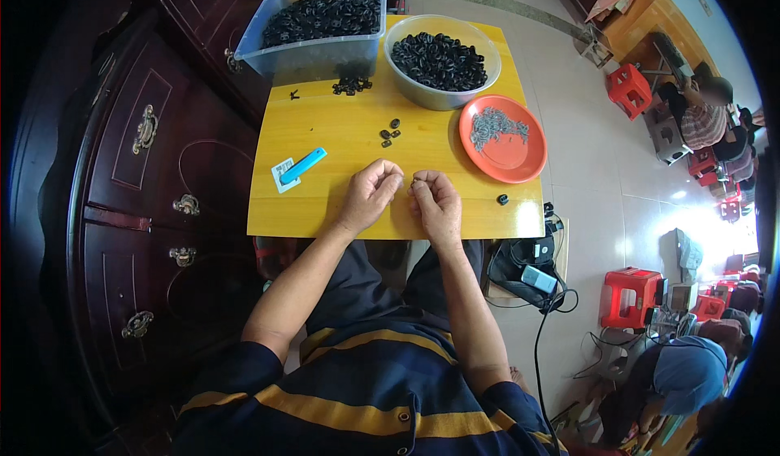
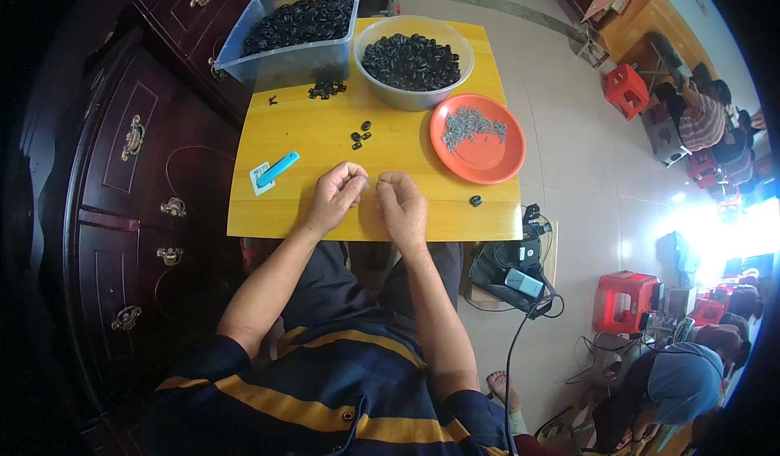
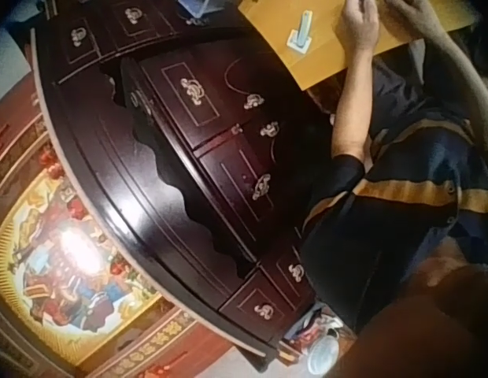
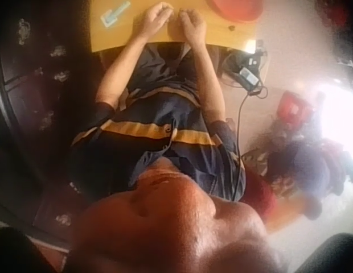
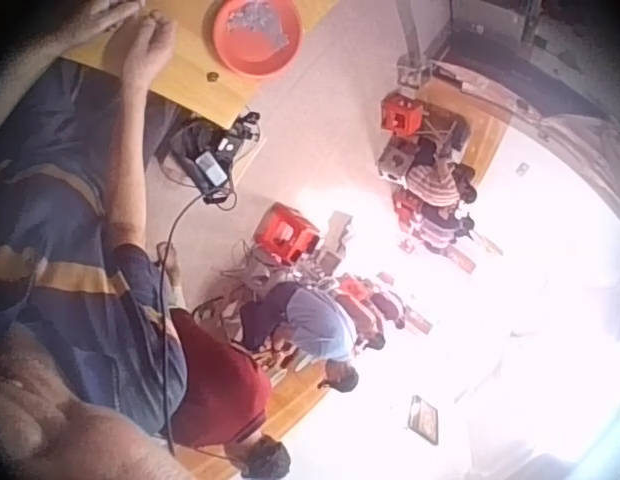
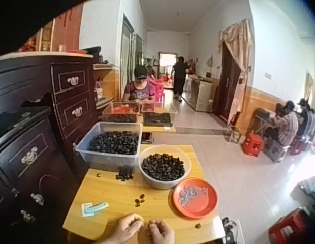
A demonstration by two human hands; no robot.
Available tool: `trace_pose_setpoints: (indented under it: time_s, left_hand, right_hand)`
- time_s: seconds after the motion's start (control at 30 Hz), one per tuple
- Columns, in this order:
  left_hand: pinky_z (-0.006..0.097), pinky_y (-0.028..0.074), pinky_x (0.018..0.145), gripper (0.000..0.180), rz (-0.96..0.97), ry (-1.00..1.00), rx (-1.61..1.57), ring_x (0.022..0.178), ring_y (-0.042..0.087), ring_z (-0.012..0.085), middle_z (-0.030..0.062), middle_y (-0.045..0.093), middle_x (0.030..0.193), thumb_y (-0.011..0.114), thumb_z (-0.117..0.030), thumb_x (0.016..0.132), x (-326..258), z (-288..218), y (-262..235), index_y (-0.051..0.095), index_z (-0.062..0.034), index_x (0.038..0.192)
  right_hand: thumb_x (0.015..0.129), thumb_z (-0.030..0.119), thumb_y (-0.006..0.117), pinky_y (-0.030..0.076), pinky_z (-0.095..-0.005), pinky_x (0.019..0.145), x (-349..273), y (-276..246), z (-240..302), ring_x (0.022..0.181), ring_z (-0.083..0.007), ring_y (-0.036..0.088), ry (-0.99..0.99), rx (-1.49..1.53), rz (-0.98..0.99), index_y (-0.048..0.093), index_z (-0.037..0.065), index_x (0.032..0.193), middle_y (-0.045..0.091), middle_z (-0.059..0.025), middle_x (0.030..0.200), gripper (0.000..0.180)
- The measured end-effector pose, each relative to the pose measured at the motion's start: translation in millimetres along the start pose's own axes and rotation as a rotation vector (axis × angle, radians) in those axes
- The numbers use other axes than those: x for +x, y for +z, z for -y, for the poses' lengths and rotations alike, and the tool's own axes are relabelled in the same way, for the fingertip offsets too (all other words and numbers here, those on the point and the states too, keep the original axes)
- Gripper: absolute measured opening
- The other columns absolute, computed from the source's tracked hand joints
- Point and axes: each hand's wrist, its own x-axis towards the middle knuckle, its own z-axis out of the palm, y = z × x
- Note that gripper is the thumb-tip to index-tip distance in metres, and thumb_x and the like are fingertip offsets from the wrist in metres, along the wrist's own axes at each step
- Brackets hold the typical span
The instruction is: The person assembles small black plastic components by hand, inserting metal pins into pre-drilled holes.
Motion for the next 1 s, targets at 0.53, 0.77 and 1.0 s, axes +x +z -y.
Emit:
trace_pose_setpoints:
  time_s: [0.53,0.77,1.0]
  left_hand:
    - [0.023,0.044,0.060,0.011,0.009,0.033,0.109,0.066,0.051,0.0046,-0.0019,0.058,0.074,0.059,-0.010,0.098,-1,-4,3,0.060,-0.0006,0.094]
    - [0.023,0.046,0.062,0.009,0.004,0.060,0.195,0.069,0.055,0.0044,-0.0007,0.063,0.077,0.061,-0.008,0.096,1,-4,1,0.063,0.0002,0.094]
    - [0.022,0.047,0.063,0.008,0.046,-0.014,0.204,0.070,0.056,0.0032,-0.0014,0.064,0.077,0.063,-0.007,0.095,2,-11,-2,0.064,0.0001,0.093]
  right_hand:
    - [0.099,0.006,0.059,0.048,-0.0197,0.065,1,-4,-8,0.070,-0.0056,0.058,-0.012,-0.011,0.056,0.060,0.001,0.112,0.066,-0.0011,0.089,0.014]
    - [0.096,0.008,0.062,0.048,-0.0208,0.070,0,-2,-8,0.077,-0.0046,0.060,-0.034,-0.009,0.043,0.064,0.000,0.107,0.068,0.0001,0.087,0.014]
    - [0.098,0.006,0.060,0.048,-0.0193,0.063,3,-2,-12,0.069,-0.0046,0.057,-0.066,-0.097,0.045,0.062,0.001,0.109,0.064,0.0006,0.086,0.012]
